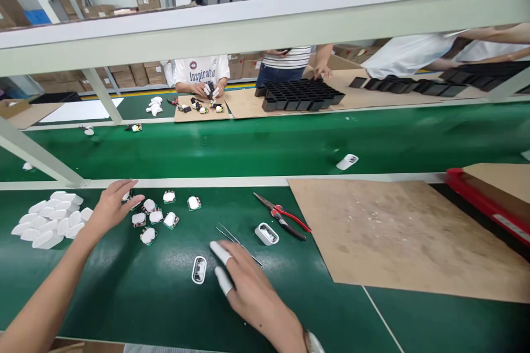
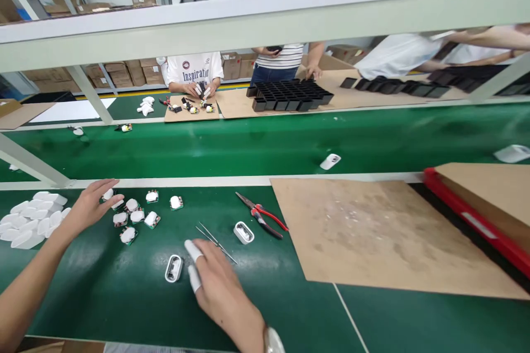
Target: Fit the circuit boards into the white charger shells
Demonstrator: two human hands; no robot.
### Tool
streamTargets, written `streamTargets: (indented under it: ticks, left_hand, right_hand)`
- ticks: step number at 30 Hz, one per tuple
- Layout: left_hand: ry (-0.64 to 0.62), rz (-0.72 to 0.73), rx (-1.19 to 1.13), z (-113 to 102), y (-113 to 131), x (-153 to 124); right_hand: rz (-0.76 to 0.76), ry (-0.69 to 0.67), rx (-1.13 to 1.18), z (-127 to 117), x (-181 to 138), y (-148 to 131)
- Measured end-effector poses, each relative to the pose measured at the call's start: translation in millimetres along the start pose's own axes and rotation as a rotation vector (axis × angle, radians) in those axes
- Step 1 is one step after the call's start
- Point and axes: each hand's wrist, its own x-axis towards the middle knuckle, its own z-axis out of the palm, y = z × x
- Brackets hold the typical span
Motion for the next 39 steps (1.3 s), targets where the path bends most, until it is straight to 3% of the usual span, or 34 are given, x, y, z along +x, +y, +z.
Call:
streamTargets:
  ticks: [2, 4, 6, 8, 12, 16, 19, 22, 27, 30, 33, 39]
  left_hand:
    - [-0.063, 0.078, -0.187, -2, 36, -20]
    - [-0.327, 0.208, -0.361, 10, 73, -43]
    - [-0.563, 0.323, -0.464, 35, 101, -64]
    - [-0.641, 0.374, -0.539, 64, 118, -80]
    - [-0.459, 0.326, -0.665, 101, 128, -93]
    - [-0.273, 0.186, -0.680, 103, 130, -95]
    - [-0.241, 0.196, -0.689, 97, 129, -100]
    - [-0.319, 0.199, -0.810, 92, 127, -103]
    - [-0.592, -0.002, -1.316, 90, 121, -97]
    - [-0.601, -0.057, -1.473, 92, 118, -92]
    - [-0.595, -0.039, -1.441, 92, 116, -91]
    - [-0.567, -0.001, -1.138, 90, 120, -95]
  right_hand:
    - [0.042, 0.104, -0.155, 4, 5, 14]
    - [0.071, 0.171, -0.291, 14, 10, 25]
    - [0.066, 0.179, -0.336, 23, 14, 28]
    - [0.070, 0.168, -0.283, 23, 14, 22]
    - [0.143, 0.124, 0.008, 0, 7, -9]
    - [0.115, -0.023, 0.135, -13, -4, -38]
    - [0.072, -0.065, 0.065, -6, -8, -45]
    - [0.020, -0.004, -0.005, 1, -4, -42]
    - [-0.014, 0.036, 0.030, -5, 7, -36]
    - [-0.003, 0.016, 0.064, -8, 9, -36]
    - [0.006, -0.014, 0.078, -8, 8, -37]
    - [-0.046, -0.064, 0.035, -6, 7, -39]
